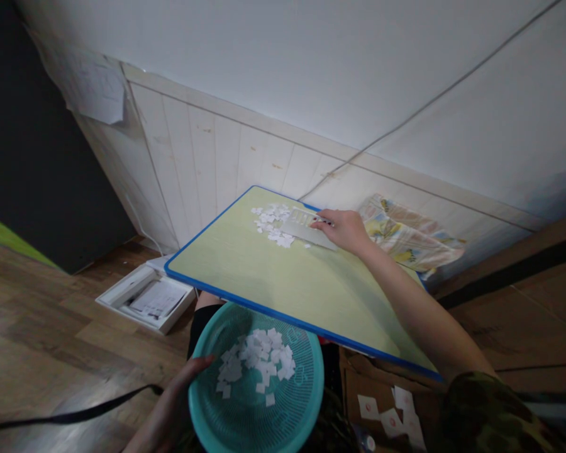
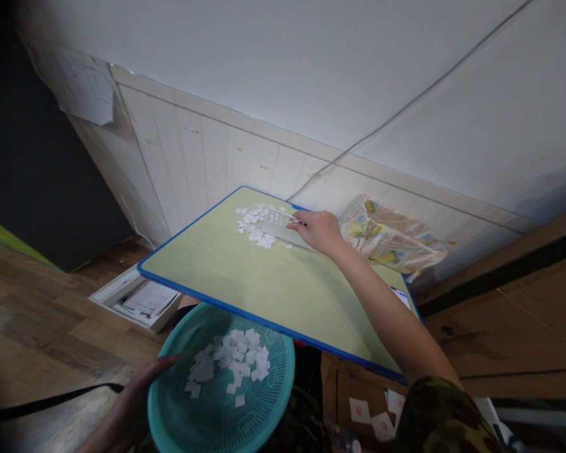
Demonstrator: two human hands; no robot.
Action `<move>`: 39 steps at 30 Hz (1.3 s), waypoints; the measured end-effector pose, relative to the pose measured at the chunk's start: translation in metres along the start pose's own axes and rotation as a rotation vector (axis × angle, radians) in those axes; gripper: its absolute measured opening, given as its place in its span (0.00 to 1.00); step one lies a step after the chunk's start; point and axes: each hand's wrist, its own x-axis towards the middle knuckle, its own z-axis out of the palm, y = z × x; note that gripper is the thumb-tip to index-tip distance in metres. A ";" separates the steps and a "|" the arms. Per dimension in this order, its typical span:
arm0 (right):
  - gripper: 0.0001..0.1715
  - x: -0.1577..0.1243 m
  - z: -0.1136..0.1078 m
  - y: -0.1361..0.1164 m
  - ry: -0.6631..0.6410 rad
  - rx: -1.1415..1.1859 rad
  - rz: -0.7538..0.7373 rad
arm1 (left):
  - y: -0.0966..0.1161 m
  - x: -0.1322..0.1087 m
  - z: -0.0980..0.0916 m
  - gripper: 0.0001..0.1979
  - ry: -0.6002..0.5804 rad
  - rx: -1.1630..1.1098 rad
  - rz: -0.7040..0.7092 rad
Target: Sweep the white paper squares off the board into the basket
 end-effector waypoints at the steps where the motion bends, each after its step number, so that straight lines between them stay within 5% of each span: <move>1: 0.20 -0.002 -0.002 -0.002 -0.009 0.003 -0.014 | 0.001 -0.001 0.001 0.40 0.009 0.002 0.000; 14: 0.16 -0.032 -0.009 -0.015 0.048 0.124 -0.213 | 0.003 0.000 -0.001 0.41 -0.026 0.008 0.008; 25: 0.12 -0.055 -0.014 -0.019 0.208 0.202 -0.225 | 0.006 -0.007 0.008 0.39 -0.010 0.003 0.005; 39: 0.11 -0.072 -0.029 -0.001 0.102 0.053 -0.262 | 0.006 -0.007 0.008 0.37 -0.017 0.038 0.020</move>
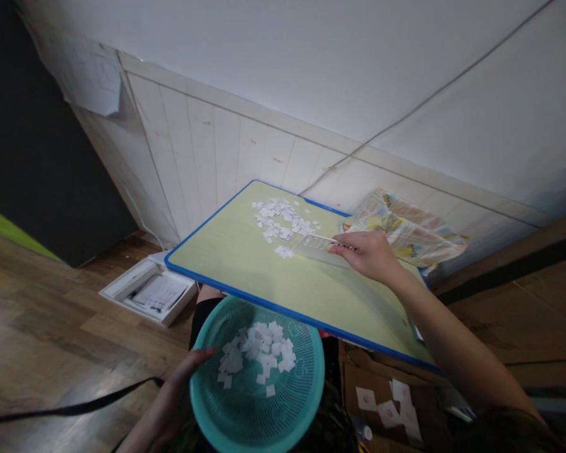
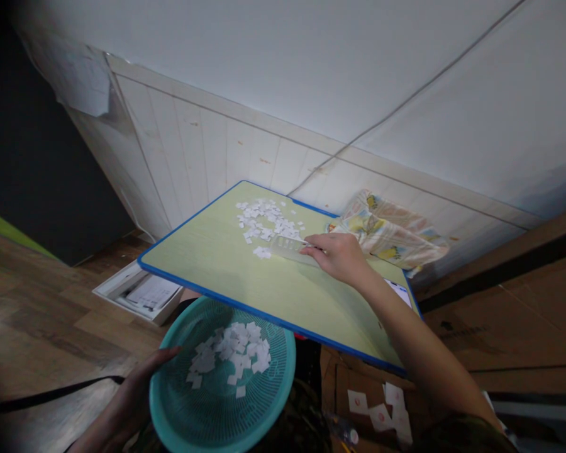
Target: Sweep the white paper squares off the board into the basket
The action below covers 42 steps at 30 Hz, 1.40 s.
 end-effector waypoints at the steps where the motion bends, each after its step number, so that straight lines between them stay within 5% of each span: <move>1: 0.11 -0.001 -0.002 0.000 -0.012 -0.008 -0.003 | 0.000 -0.001 0.000 0.36 0.000 -0.002 -0.004; 18: 0.12 -0.016 -0.020 0.006 0.008 -0.138 0.072 | 0.000 -0.001 0.001 0.38 -0.012 -0.012 -0.007; 42: 0.09 -0.026 -0.021 -0.014 0.012 0.104 0.027 | -0.001 -0.005 0.003 0.36 0.022 0.024 0.002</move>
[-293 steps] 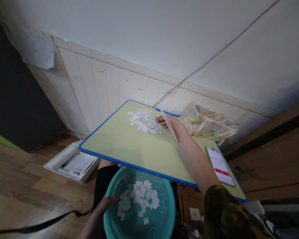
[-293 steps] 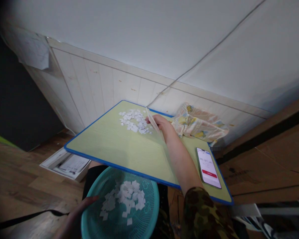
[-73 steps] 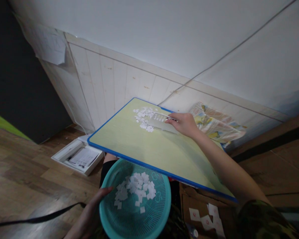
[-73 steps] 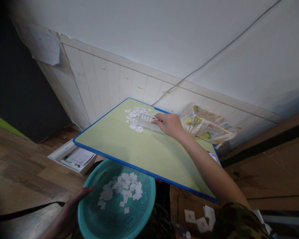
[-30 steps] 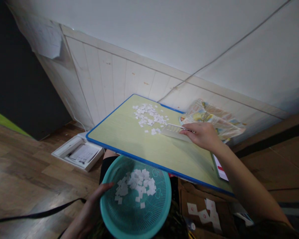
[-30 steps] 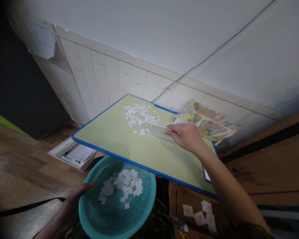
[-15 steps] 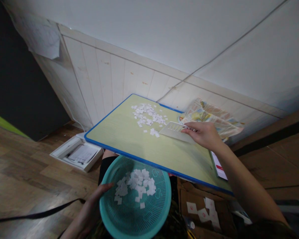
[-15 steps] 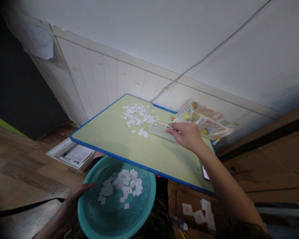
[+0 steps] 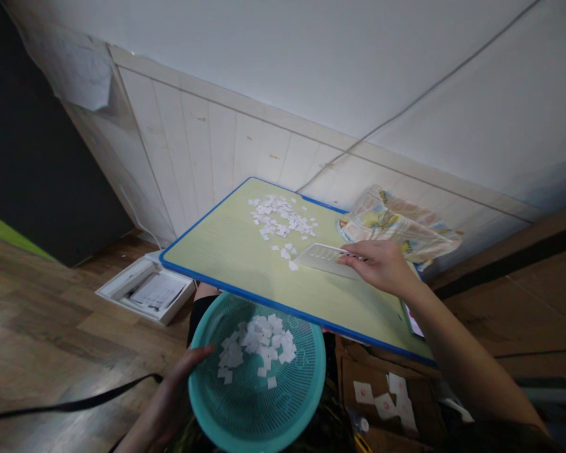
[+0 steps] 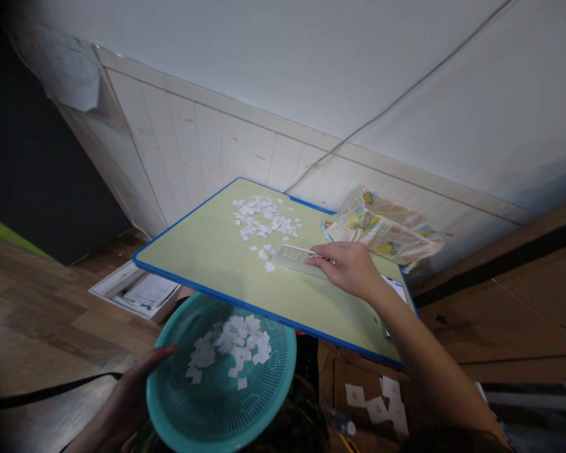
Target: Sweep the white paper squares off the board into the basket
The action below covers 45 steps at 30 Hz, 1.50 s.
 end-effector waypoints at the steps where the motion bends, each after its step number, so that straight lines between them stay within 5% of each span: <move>1: 0.08 -0.002 -0.001 -0.003 -0.005 0.026 -0.014 | 0.000 0.000 0.001 0.36 0.009 0.003 0.004; 12: 0.07 -0.030 0.003 -0.041 0.039 0.015 -0.062 | -0.001 -0.005 0.008 0.34 0.039 -0.035 0.034; 29: 0.21 -0.054 -0.014 -0.089 -0.026 0.103 -0.186 | -0.001 -0.014 0.014 0.23 -0.008 -0.051 0.030; 35: 0.16 -0.046 -0.010 -0.080 0.033 0.055 -0.112 | -0.003 -0.009 0.009 0.25 -0.032 -0.066 0.007; 40: 0.06 -0.024 0.015 -0.052 0.224 -0.097 0.007 | -0.004 -0.009 0.008 0.27 -0.013 -0.063 0.039; 45: 0.08 -0.006 0.038 -0.034 0.209 -0.170 0.037 | -0.001 -0.012 0.014 0.29 0.036 -0.059 0.029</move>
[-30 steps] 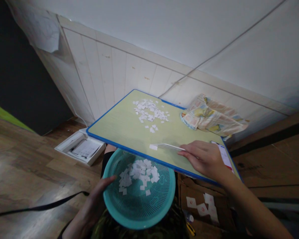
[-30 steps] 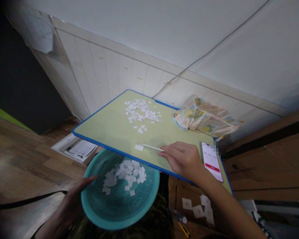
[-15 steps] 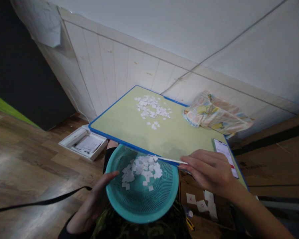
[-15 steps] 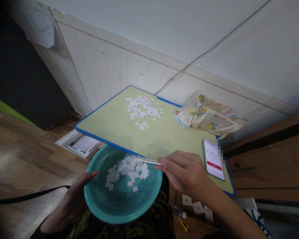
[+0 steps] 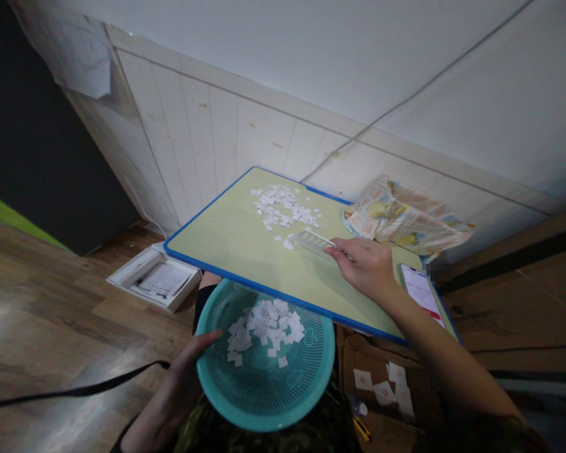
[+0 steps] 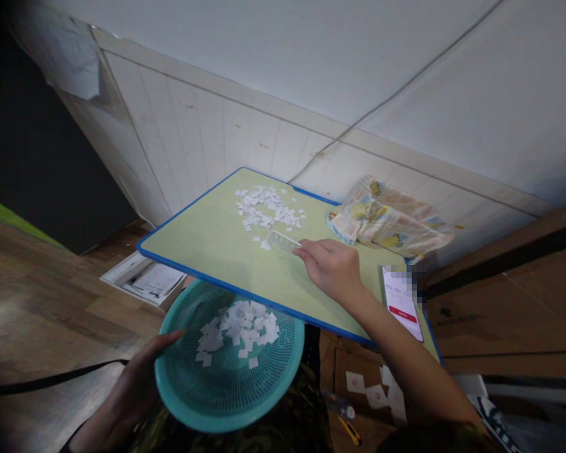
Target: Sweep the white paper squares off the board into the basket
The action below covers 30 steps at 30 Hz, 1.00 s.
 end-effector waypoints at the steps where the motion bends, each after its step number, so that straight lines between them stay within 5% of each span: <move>1: 0.08 0.001 0.002 0.000 -0.003 -0.013 -0.010 | 0.001 -0.001 0.001 0.29 0.002 -0.001 0.002; 12: 0.08 0.002 0.004 0.002 0.065 -0.066 -0.057 | -0.003 0.004 -0.008 0.19 -0.035 0.054 0.069; 30: 0.09 -0.001 -0.015 -0.013 -0.038 0.106 -0.184 | -0.002 0.007 -0.012 0.18 -0.009 0.032 0.032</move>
